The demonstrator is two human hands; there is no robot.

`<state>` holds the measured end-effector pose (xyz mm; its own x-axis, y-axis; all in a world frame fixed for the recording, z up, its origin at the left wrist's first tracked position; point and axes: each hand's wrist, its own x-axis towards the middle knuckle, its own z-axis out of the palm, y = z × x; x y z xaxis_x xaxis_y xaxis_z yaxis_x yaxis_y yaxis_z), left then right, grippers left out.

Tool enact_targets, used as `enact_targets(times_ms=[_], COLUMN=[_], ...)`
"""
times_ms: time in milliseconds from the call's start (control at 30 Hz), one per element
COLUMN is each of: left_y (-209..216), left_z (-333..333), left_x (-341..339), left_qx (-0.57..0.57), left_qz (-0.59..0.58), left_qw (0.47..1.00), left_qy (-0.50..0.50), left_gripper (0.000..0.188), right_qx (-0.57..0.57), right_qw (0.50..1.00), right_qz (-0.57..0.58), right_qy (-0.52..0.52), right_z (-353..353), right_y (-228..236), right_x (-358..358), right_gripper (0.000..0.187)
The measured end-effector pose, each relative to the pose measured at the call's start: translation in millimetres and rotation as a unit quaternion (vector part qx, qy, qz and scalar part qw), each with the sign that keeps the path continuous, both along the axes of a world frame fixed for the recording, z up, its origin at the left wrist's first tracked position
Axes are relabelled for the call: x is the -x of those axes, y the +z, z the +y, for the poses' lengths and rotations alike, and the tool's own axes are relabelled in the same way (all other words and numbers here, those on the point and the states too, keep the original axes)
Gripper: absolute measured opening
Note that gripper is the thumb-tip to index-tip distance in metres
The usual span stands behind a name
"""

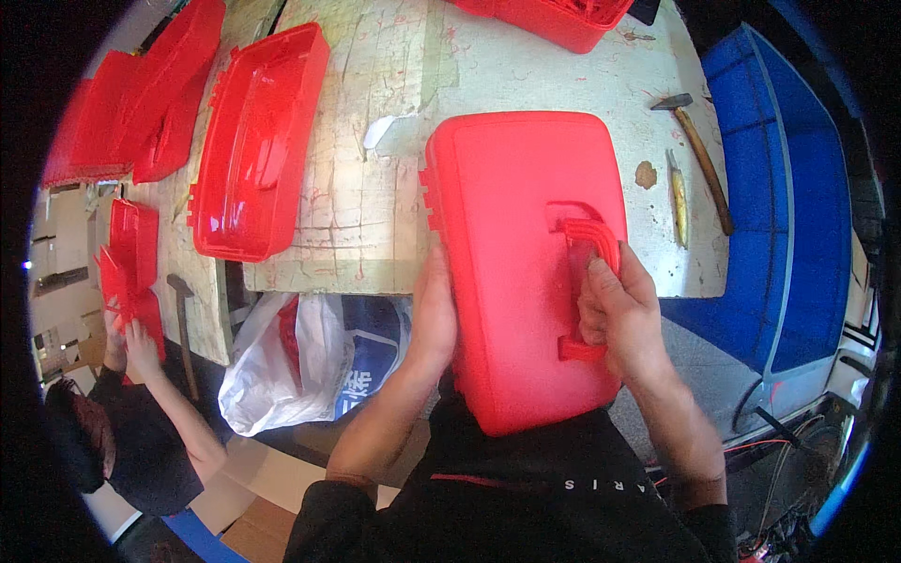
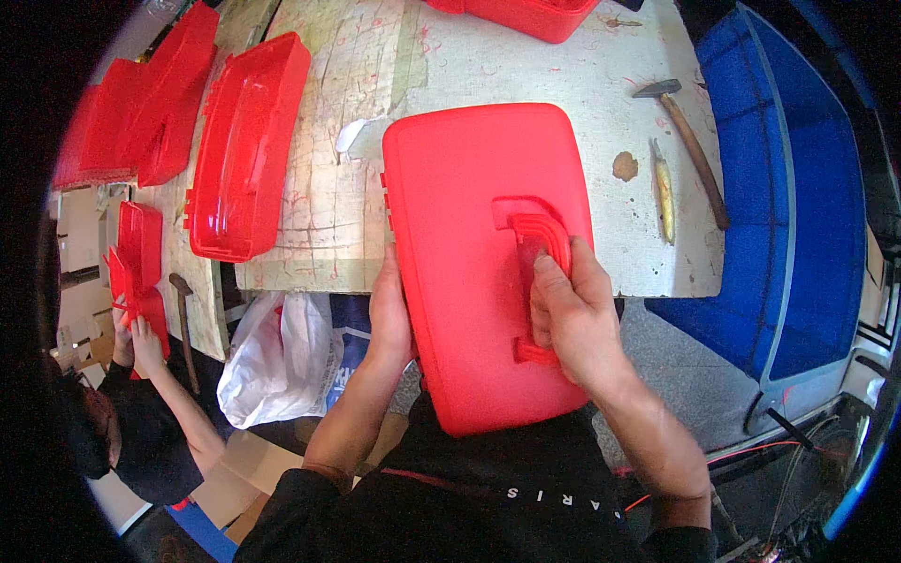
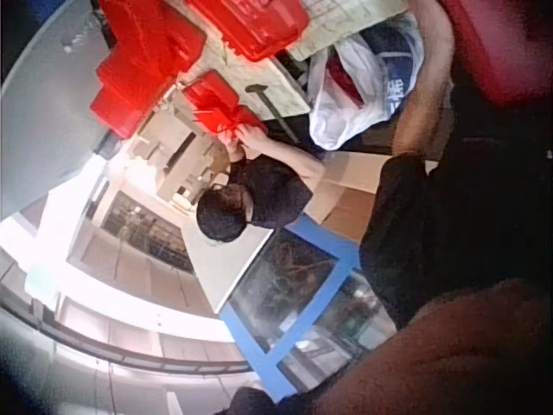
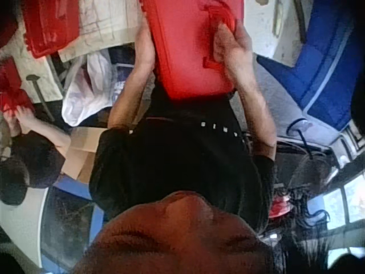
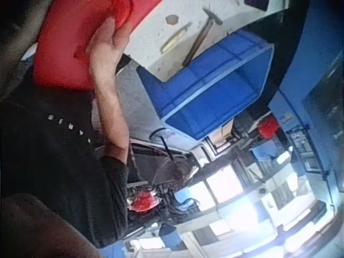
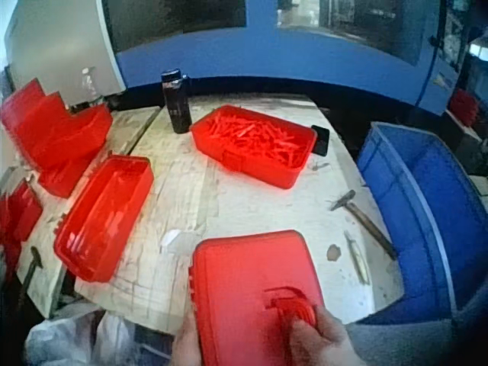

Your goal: The person repeatedly picks up red plastic containers, snaps off small protruding plastic bits from the rim, and places the trimmed pieces into a nearby bin. The person also uses a hammer to tap the containers on the table and flips them over to access different edges.

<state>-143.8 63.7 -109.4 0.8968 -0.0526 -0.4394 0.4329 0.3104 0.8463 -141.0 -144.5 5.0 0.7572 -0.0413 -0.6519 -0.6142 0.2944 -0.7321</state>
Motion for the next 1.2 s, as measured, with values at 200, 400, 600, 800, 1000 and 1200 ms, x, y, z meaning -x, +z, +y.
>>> enact_targets(times_ms=[200, 400, 600, 800, 1000, 1200], left_y=[17, 121, 89, 87, 208, 213], left_z=[-1, 33, -102, -104, -79, -73], left_x=[1, -44, -138, -116, -131, -102], left_qx=[-0.183, -0.567, -0.425, -0.584, -0.505, -0.195], left_qz=[-0.043, -0.229, -0.684, -0.577, -0.662, -0.098], left_qw=[0.98, 0.722, 0.543, 0.524, 0.474, 0.768], left_qy=[-0.069, -0.322, -0.239, -0.225, -0.286, -0.602], left_gripper=[0.06, 0.021, 0.038, 0.039, 0.049, 0.057], right_qx=[0.041, 0.229, 0.279, 0.124, 0.343, 0.431], right_qw=[0.992, 0.94, 0.923, 0.914, 0.846, 0.704], right_qz=[-0.111, -0.246, -0.116, -0.144, -0.378, -0.52], right_qy=[0.043, -0.049, -0.239, -0.359, 0.155, 0.219], right_z=[-7, -77, -94, -63, -143, -124], right_y=[-3, 8, -74, -111, 34, 90], right_x=[2, 31, 136, 146, 43, -71], right_gripper=[0.007, 0.021, 0.026, 0.029, 0.018, 0.01])
